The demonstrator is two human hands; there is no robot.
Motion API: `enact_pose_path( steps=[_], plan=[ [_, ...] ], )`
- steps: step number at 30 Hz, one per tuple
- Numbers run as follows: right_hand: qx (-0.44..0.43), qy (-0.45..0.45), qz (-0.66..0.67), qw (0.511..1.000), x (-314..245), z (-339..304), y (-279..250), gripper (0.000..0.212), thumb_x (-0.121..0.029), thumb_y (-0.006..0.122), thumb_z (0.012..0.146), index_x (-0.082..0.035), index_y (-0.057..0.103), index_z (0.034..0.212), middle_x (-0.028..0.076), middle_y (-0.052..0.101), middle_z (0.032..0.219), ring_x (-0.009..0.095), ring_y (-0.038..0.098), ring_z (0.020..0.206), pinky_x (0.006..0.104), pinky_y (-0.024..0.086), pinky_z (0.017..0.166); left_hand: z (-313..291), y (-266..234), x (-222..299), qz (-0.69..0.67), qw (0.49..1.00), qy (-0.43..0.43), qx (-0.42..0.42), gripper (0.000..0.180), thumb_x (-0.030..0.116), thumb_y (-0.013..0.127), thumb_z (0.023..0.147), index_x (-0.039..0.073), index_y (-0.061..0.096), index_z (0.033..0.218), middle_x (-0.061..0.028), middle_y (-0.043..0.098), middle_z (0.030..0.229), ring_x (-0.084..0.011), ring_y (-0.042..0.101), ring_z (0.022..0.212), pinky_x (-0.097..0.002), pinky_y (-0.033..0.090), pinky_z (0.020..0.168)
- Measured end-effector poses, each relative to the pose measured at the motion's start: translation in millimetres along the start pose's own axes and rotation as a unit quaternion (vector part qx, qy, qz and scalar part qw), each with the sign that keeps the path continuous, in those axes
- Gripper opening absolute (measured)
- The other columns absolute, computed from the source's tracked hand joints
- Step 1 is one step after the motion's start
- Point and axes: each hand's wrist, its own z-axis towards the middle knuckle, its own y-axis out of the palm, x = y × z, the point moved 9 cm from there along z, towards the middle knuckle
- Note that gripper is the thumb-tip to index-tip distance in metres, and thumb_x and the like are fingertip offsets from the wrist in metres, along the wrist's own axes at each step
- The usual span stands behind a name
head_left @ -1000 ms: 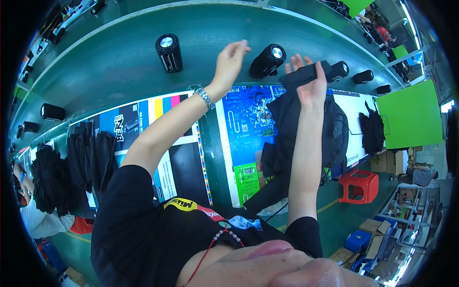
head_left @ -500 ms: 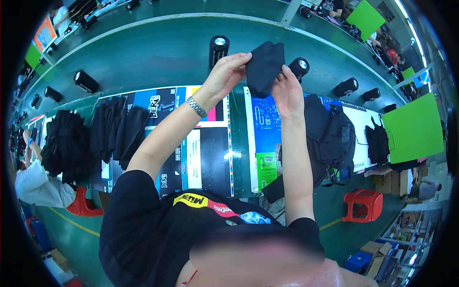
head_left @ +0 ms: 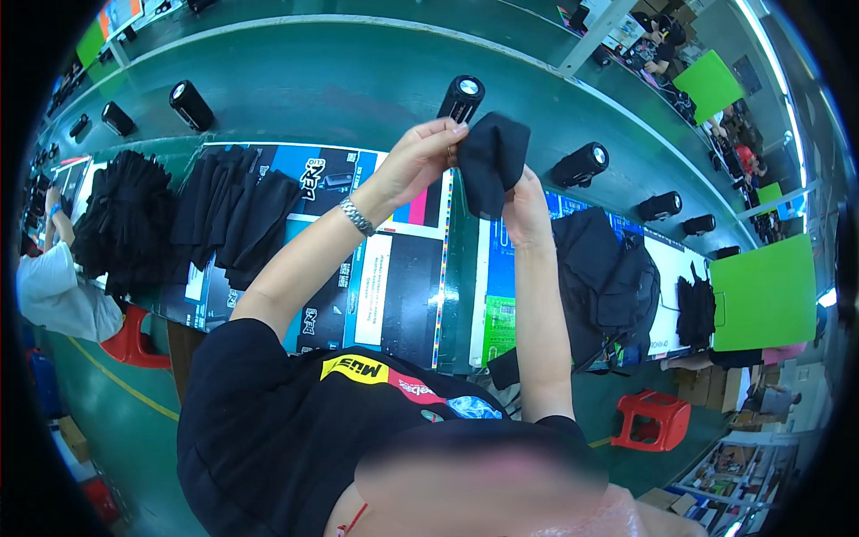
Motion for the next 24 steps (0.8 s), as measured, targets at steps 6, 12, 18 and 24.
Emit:
enact_pose_path(
  steps=[6, 12, 18, 24],
  plan=[
    [0.061, -0.026, -0.095, 0.993, 12.5, 3.7, 4.3, 0.029, -0.022, 0.051, 0.096, 0.0, 0.059, 0.113, 0.005, 0.065, 0.103, 0.011, 0.063, 0.088, 0.0238, 0.051, 0.076, -17.8, -18.4, -47.2, -0.059, 0.976, -0.196, 0.079, 0.03, 0.032, 0.05, 0.097, 0.005, 0.062, 0.1, 0.0008, 0.062, 0.089, -0.0089, 0.058, 0.075, -0.0253, 0.046, 0.069],
    [0.055, -0.03, -0.01, 0.998, 14.5, 21.5, 2.2, 0.029, -0.021, 0.049, 0.097, 0.0, 0.059, 0.115, 0.005, 0.064, 0.1, 0.009, 0.061, 0.084, 0.0229, 0.049, 0.074, -6.9, -34.4, -46.4, 0.067, 0.975, -0.211, -0.026, 0.026, 0.026, 0.048, 0.098, 0.005, 0.061, 0.107, -0.0012, 0.062, 0.091, -0.0084, 0.056, 0.073, -0.0204, 0.043, 0.06],
    [0.002, 0.019, 0.045, 0.999, 16.7, 44.4, -8.9, 0.033, -0.026, 0.047, 0.098, -0.001, 0.056, 0.117, 0.007, 0.062, 0.109, 0.016, 0.06, 0.1, 0.031, 0.048, 0.088, 27.2, -43.4, -25.4, -0.056, 0.992, -0.112, 0.01, 0.031, 0.03, 0.046, 0.098, 0.005, 0.059, 0.112, -0.003, 0.062, 0.094, -0.0094, 0.052, 0.076, -0.0225, 0.039, 0.058],
    [0.039, -0.047, 0.069, 0.996, -2.5, 80.2, -58.4, 0.018, -0.022, 0.051, 0.096, -0.005, 0.059, 0.097, 0.005, 0.063, 0.089, 0.013, 0.06, 0.082, 0.0263, 0.046, 0.071, 61.4, -53.5, -41.2, 0.046, 0.989, -0.14, -0.027, 0.02, 0.019, 0.057, 0.093, 0.001, 0.065, 0.097, -0.0029, 0.059, 0.083, -0.0076, 0.051, 0.072, -0.0216, 0.043, 0.061]
  ],
)
